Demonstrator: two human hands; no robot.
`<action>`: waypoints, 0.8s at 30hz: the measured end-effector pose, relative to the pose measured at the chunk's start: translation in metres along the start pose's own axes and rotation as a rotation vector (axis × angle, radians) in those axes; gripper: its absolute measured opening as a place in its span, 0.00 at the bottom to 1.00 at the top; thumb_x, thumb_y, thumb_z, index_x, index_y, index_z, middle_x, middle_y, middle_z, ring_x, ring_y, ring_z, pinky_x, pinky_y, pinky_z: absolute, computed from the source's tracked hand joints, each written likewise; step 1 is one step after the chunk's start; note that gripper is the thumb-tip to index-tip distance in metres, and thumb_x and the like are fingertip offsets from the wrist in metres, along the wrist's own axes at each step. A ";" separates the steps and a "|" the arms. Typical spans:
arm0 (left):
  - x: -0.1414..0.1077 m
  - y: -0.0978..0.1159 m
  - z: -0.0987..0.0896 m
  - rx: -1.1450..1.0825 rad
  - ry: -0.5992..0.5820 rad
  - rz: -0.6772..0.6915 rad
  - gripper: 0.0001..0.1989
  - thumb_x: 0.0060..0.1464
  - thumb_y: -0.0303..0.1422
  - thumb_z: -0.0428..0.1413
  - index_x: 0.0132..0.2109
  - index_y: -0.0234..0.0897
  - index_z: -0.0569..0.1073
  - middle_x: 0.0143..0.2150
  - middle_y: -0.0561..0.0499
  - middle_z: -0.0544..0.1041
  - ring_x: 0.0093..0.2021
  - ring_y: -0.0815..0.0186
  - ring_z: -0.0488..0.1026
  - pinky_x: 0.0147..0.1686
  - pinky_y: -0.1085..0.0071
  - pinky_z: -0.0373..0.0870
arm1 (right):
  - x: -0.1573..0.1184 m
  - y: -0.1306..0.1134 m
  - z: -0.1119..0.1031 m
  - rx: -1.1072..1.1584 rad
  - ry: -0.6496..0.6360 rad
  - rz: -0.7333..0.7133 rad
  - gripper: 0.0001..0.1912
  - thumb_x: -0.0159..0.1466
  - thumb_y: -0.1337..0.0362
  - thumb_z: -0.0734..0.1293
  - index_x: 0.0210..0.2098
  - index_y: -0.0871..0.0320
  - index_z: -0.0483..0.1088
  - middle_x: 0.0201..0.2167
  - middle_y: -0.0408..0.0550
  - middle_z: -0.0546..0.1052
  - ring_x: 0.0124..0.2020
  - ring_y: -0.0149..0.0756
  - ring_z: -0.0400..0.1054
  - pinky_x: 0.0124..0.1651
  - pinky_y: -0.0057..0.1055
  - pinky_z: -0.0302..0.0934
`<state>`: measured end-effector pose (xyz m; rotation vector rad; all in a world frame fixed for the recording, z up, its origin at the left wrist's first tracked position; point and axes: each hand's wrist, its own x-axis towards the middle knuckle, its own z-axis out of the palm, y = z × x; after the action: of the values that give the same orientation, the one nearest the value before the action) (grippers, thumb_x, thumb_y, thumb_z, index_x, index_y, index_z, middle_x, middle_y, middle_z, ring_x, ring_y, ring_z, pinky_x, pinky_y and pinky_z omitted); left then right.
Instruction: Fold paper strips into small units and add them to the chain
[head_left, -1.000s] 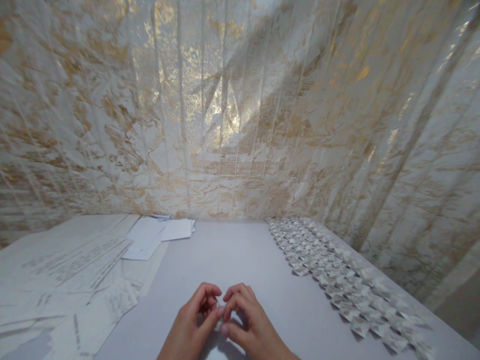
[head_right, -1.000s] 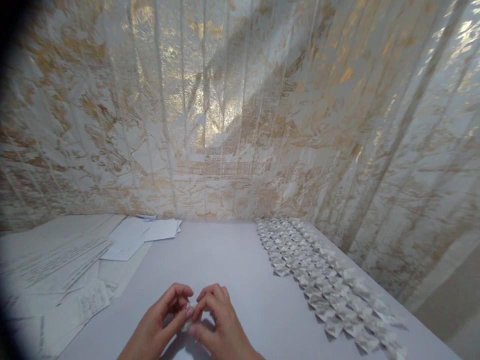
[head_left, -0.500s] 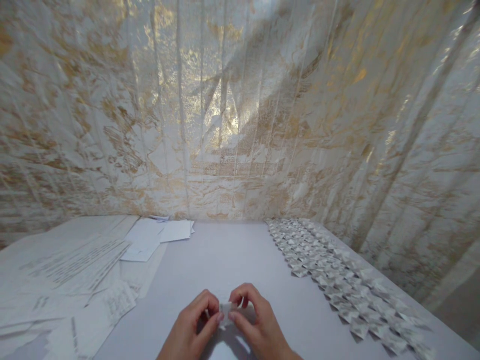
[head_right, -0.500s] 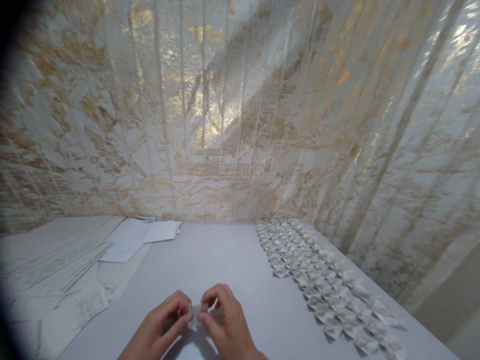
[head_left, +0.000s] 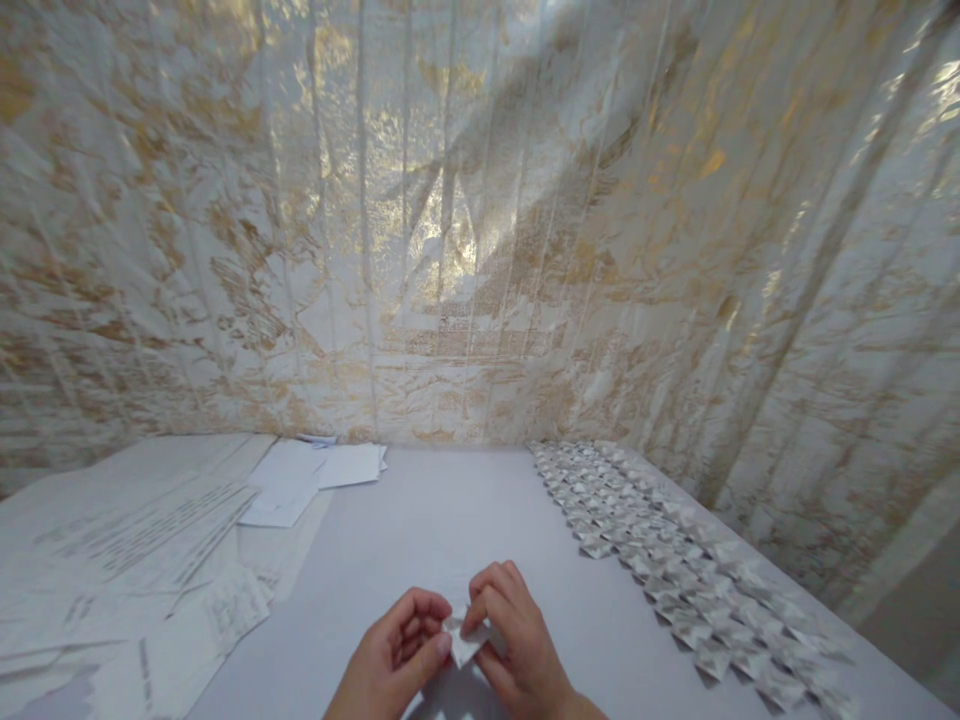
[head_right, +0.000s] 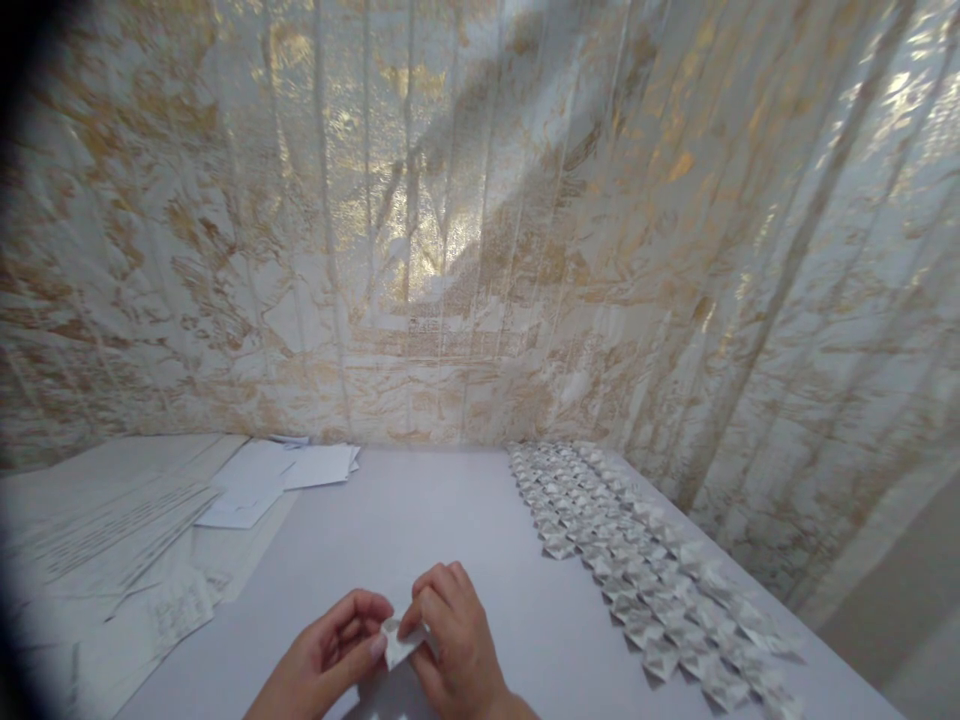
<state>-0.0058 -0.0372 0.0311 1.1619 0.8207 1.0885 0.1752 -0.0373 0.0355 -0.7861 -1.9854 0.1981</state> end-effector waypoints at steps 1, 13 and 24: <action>0.000 0.000 0.000 -0.006 0.017 -0.005 0.24 0.44 0.52 0.70 0.37 0.38 0.75 0.27 0.56 0.73 0.28 0.67 0.69 0.30 0.72 0.62 | 0.000 0.000 0.002 -0.009 -0.012 -0.001 0.16 0.53 0.78 0.61 0.37 0.53 0.67 0.37 0.44 0.68 0.39 0.40 0.64 0.41 0.35 0.58; 0.007 0.000 -0.016 0.197 0.039 0.090 0.10 0.51 0.38 0.63 0.32 0.40 0.71 0.27 0.59 0.70 0.29 0.67 0.67 0.30 0.73 0.63 | 0.002 -0.012 0.006 0.318 -0.005 0.111 0.10 0.73 0.64 0.58 0.42 0.54 0.72 0.38 0.49 0.72 0.39 0.38 0.68 0.40 0.32 0.62; 0.001 0.014 -0.013 0.622 -0.022 0.180 0.06 0.57 0.37 0.61 0.41 0.42 0.75 0.37 0.54 0.76 0.39 0.59 0.73 0.42 0.66 0.68 | -0.003 -0.003 0.012 0.366 -0.025 0.672 0.17 0.63 0.50 0.73 0.27 0.57 0.76 0.27 0.44 0.69 0.32 0.39 0.64 0.36 0.36 0.56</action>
<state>-0.0208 -0.0315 0.0418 1.7906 1.0941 0.9868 0.1645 -0.0393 0.0283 -1.1760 -1.5724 0.9367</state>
